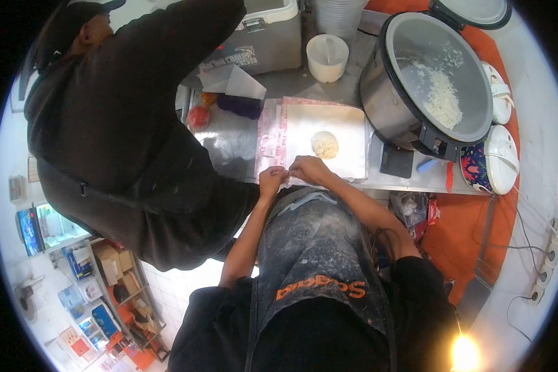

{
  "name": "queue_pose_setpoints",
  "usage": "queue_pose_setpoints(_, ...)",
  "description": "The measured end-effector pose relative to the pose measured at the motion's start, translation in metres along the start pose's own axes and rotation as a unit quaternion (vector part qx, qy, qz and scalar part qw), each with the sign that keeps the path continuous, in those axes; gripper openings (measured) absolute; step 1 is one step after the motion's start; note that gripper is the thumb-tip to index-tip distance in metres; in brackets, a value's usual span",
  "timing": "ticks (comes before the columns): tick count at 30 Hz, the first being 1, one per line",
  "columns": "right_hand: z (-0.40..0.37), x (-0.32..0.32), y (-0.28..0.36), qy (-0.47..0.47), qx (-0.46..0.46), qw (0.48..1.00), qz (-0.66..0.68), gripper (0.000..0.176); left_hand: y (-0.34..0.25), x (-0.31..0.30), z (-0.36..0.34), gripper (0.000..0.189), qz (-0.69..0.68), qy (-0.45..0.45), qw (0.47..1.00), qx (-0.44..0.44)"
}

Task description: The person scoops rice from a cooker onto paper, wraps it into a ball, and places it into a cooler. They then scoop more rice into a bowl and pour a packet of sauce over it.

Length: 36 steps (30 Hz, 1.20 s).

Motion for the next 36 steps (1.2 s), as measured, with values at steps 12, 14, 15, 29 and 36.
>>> queue_pose_setpoints(12,0.001,0.005,-0.014,-0.022,-0.002,0.997,0.07,0.022,0.005,-0.001,0.002,0.028,-0.087,0.01,0.996,-0.033)
queue_pose_setpoints(14,0.002,0.004,-0.015,-0.014,0.014,0.997,0.076,0.022,0.006,-0.001,0.002,0.024,-0.087,0.011,0.996,-0.035)
queue_pose_setpoints(15,0.003,0.004,-0.014,-0.013,0.014,0.997,0.076,0.022,0.006,-0.001,0.002,0.024,-0.088,0.01,0.995,-0.035)
queue_pose_setpoints(29,0.007,0.007,-0.016,0.001,0.062,0.993,0.104,0.028,-0.008,0.004,-0.01,0.018,-0.053,0.004,0.999,-0.007)
queue_pose_setpoints(36,0.012,0.012,-0.021,0.024,0.104,0.989,0.106,0.028,-0.009,0.002,-0.016,0.016,-0.092,0.007,0.996,-0.003)
Point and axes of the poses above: each hand's wrist, its own z-axis towards the middle knuckle, its own x-axis out of the palm, y = z × x, the point moved 3 cm from there along z, towards the middle knuckle, and after that the axes turned 6 degrees about -x, right-handed, at the moved point
